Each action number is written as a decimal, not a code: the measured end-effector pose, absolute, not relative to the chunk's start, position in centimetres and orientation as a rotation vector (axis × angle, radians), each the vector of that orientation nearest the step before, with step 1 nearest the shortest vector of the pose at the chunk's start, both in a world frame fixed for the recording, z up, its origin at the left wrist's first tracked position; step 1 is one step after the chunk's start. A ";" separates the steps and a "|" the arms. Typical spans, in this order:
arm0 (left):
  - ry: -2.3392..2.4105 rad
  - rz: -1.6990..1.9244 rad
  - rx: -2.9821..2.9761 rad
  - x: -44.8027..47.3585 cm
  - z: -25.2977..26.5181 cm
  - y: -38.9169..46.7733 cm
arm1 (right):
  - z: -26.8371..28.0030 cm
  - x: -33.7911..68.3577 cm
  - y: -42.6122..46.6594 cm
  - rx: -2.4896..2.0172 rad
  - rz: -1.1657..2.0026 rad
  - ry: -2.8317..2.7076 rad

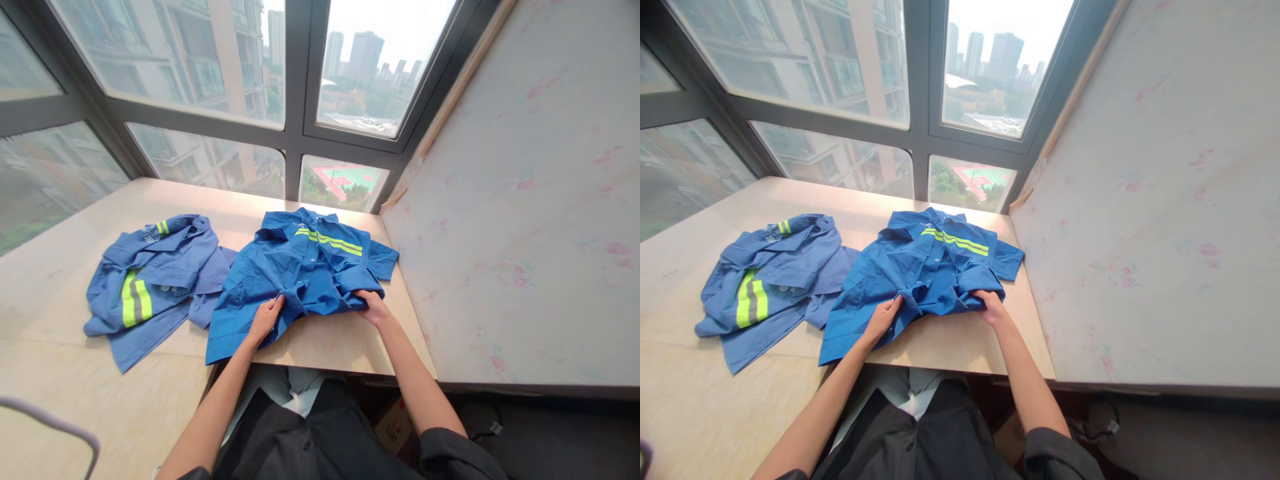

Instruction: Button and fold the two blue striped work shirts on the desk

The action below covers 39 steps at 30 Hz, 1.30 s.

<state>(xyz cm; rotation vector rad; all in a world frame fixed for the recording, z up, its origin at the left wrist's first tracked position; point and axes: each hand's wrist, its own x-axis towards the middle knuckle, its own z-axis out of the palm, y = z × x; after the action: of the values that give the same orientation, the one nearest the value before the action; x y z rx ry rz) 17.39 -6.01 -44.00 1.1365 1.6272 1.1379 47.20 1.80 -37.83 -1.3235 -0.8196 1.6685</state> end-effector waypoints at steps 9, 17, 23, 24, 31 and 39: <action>1.601 1.271 0.944 18.4 -41.9 -5.4 | -35.1 53.7 -6.6 -1.220 1.479 -0.524; 1.641 0.953 1.532 18.2 -39.6 -5.4 | -39.1 51.4 -10.9 -1.042 1.741 -0.221; 1.612 0.398 2.024 19.4 -41.1 -8.8 | -38.6 47.9 -12.6 -1.202 1.917 -0.463; 1.649 0.379 2.047 19.5 -41.4 -9.5 | -38.0 47.9 -12.4 -1.234 1.935 -0.456; 1.772 0.356 2.124 18.2 -43.1 -11.9 | -31.9 50.0 -10.7 -1.128 2.145 -0.471; 1.954 0.287 2.135 14.3 -45.1 -12.8 | -37.0 51.6 -13.2 -1.277 2.082 -0.584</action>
<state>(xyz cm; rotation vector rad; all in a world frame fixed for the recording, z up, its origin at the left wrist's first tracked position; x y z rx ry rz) 14.33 -12.84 -45.08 2.1348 1.9545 0.2871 51.62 -13.18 -36.98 -1.2772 -0.5842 2.0820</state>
